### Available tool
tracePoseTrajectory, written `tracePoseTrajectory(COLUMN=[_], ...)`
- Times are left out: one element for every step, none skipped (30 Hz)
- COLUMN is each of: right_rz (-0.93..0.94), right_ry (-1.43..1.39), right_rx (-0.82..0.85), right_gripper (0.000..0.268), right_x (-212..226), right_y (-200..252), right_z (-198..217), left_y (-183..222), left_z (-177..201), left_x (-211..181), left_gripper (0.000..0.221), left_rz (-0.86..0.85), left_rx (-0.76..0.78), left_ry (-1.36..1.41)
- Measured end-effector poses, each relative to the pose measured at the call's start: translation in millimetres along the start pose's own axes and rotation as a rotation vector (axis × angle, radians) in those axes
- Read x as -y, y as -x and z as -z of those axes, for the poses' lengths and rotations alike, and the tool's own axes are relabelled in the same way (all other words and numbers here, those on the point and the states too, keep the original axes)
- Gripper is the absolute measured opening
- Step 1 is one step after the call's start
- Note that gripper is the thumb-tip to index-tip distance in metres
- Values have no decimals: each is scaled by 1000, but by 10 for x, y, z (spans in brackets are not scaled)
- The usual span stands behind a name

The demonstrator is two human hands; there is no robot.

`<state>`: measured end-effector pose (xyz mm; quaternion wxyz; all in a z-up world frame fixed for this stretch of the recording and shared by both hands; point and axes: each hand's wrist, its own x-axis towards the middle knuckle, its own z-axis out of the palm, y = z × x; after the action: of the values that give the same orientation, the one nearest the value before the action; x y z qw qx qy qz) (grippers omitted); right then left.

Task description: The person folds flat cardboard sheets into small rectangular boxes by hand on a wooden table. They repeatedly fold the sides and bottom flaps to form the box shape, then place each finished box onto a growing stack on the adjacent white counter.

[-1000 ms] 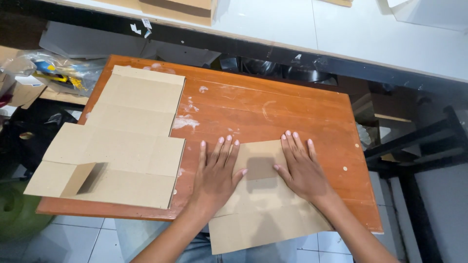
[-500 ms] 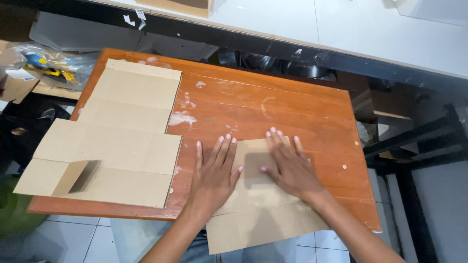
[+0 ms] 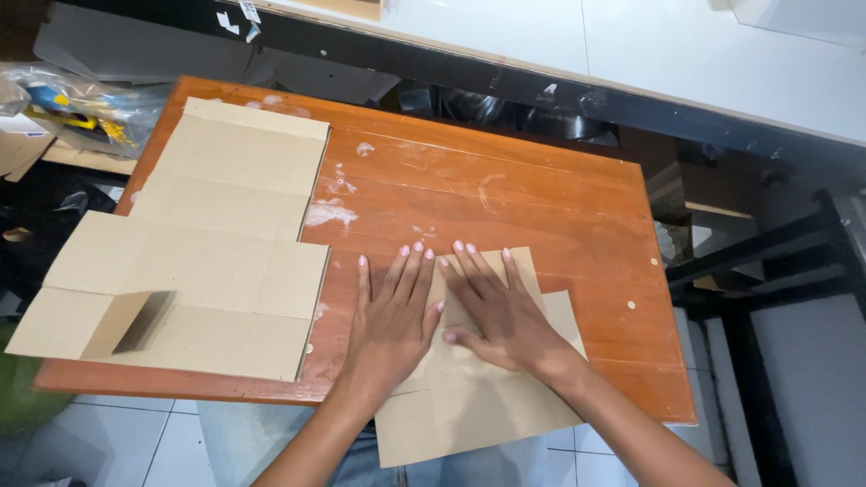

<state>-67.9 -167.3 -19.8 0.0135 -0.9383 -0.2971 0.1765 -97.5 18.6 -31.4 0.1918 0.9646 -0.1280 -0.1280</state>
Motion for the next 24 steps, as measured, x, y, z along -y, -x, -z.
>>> tracePoseTrajectory(right_rz=[3,-47,-97,-98,-127,-151,-148,-154,-159,-153,-45,57,57,101,146,156,176,197,208,264,321,328,294,263], right_ry=[-1,10,21,27,-2,-30,-23,-72,-122,-119,-94,-68,-66,30,127,130,243,352,351,451,550,555,563,571], right_rx=[-3,33,69,70,101,133,136,15,-106,-109,-295,-475,-471,-546,-621,-620,-681,-741,-740,-860,-979,-981,-1053,-1128], right_gripper=[98,97,97,97,98,99,99,97,97,97,85,76,76,79,83,83,80,77,77,64,52,52,40,37], right_x=[-20,-46,-70,-85,-97,-97,-120,-136,-154,-170,-188,-210,-219,-235,-245,-285,-321,-350,-416,-483,-550,-610,-670,-733], right_y=[40,85,129,140,151,158,169,156,141,109,73,75,51,11,-28,-36,-45,-56,-109,-146,-180,-267,-351,-447], right_z=[-38,-69,-101,-74,-52,-39,-95,-142,-185,-240,-297,-365,-293,-211,-127,-2,125,243,353,461,570,523,480,452], left_y=[7,14,24,24,28,46,82,114,144,251,352,463,568,664,763,778,793,818,824,832,842,858,876,886], left_z=[16,29,43,54,62,62,33,26,22,-58,-141,-242,-291,-340,-388,-582,-775,-971,-976,-985,-993,-982,-969,-951], left_x=[4,0,-1,1,7,21,36,65,94,89,84,59,48,37,28,103,177,252,278,296,310,332,351,370], left_gripper=[69,70,71,71,71,72,72,82,93,93,91,90,90,92,95,95,106,116,116,110,103,103,104,105], left_rz=[2,9,15,14,-2,-13,-10,-28,-47,-44,-87,-133,-132,-151,-169,-161,-164,-165,-155,-188,-220,-216,-239,-260], left_rx=[-2,5,13,9,0,-8,-12,-60,-109,-115,-372,-619,-618,-615,-612,-618,-650,-679,-682,-643,-605,-612,-600,-591], left_ry=[-3,23,48,53,60,68,74,156,237,236,46,-142,-138,-192,-246,-245,-281,-317,-318,-236,-154,-153,-118,-85])
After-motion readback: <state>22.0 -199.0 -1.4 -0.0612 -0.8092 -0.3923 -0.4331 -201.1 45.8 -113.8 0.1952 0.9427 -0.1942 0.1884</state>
